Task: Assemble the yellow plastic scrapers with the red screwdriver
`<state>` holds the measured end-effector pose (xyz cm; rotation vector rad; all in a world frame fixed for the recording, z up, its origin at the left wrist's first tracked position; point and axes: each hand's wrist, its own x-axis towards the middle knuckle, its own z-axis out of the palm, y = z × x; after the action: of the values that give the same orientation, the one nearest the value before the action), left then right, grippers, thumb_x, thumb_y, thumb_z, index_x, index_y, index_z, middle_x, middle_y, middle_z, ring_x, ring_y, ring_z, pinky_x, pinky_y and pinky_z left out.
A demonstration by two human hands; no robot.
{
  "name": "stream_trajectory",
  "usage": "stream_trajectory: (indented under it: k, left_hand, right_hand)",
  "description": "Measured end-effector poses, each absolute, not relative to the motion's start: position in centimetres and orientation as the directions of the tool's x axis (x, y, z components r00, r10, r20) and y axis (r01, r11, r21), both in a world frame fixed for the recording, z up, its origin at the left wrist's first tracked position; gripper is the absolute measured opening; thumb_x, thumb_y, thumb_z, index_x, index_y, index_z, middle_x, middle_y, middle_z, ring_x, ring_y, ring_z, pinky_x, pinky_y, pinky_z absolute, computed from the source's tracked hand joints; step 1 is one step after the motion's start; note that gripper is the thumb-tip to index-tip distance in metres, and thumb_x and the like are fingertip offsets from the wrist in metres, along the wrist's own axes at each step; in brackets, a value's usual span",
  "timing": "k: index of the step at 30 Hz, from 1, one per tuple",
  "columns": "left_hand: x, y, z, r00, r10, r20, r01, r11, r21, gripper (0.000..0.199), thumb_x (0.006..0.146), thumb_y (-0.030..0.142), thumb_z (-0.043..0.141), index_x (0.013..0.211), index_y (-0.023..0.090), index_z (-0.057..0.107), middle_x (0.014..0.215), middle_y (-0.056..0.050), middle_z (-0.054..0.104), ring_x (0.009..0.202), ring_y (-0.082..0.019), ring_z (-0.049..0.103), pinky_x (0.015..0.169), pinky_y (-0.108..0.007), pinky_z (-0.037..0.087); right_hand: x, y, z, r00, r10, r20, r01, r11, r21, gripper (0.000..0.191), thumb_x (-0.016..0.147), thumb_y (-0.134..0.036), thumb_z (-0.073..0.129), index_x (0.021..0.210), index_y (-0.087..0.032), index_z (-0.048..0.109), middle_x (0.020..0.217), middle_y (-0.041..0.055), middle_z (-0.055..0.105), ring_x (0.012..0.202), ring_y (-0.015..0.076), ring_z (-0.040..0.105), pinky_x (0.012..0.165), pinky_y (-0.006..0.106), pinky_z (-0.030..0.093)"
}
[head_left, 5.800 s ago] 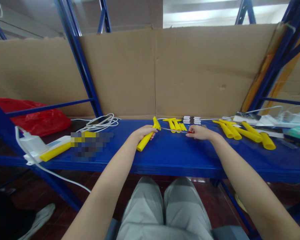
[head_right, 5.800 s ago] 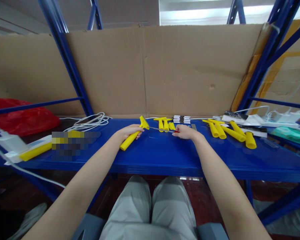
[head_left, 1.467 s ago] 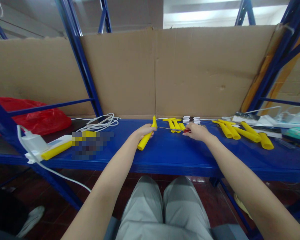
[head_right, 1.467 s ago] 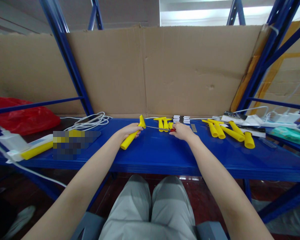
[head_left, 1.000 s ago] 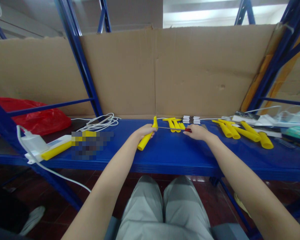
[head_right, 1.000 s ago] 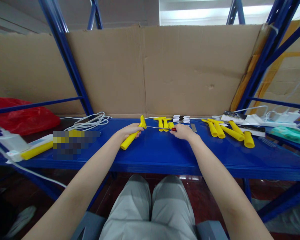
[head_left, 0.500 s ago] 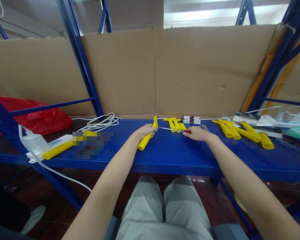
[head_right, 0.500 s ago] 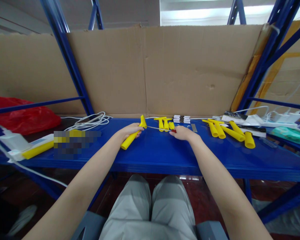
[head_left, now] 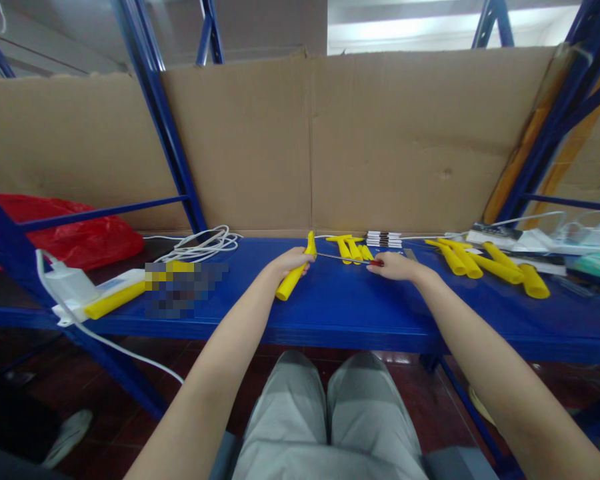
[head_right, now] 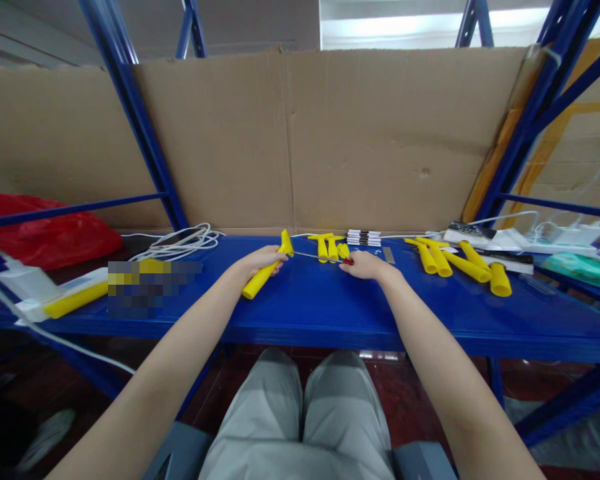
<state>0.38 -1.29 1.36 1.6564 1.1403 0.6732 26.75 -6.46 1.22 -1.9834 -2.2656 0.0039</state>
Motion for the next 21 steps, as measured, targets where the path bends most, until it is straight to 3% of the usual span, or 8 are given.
stream_trajectory:
  k: [9,15,21]
  left_hand:
    - [0.44,-1.41,1.39,0.394,0.917,-0.064,0.371,-0.095,0.924,0.008,0.077,0.008,0.048,0.077,0.016,0.045,0.048,0.005,0.045,0.037,-0.007,0.042,0.037,-0.018,0.035]
    - [0.59,-1.97,1.77,0.363,0.929,-0.079,0.386,-0.073,0.920,0.009,0.077,0.006,0.048,0.077,0.015,0.046,0.049,0.005,0.046,0.038,-0.007,0.042,0.038,-0.018,0.035]
    - [0.64,-2.04,1.83,0.382,0.920,-0.082,0.383,-0.077,0.921,0.010,0.076,0.006,0.048,0.075,0.016,0.046,0.047,0.005,0.045,0.037,-0.007,0.042,0.037,-0.018,0.034]
  right_hand:
    - [26.90,-6.53,1.23,-0.103,0.976,0.193,0.992,0.116,-0.055,0.021,0.076,-0.038,0.060,0.084,-0.019,0.059,0.080,0.0058,0.067,0.069,0.0176,0.059,0.055,0.023,0.036]
    - [26.52,-6.88,1.59,-0.116,0.990,0.080,0.982,0.126,-0.140,0.033,0.085,-0.044,0.046,0.081,-0.016,0.062,0.082,0.0096,0.067,0.070,0.0183,0.060,0.057,0.025,0.038]
    - [26.49,-7.09,1.73,-0.071,0.982,0.174,0.995,0.081,-0.051,0.021,0.076,-0.039,0.061,0.080,-0.019,0.061,0.078,0.0057,0.067,0.070,0.0183,0.060,0.055,0.024,0.036]
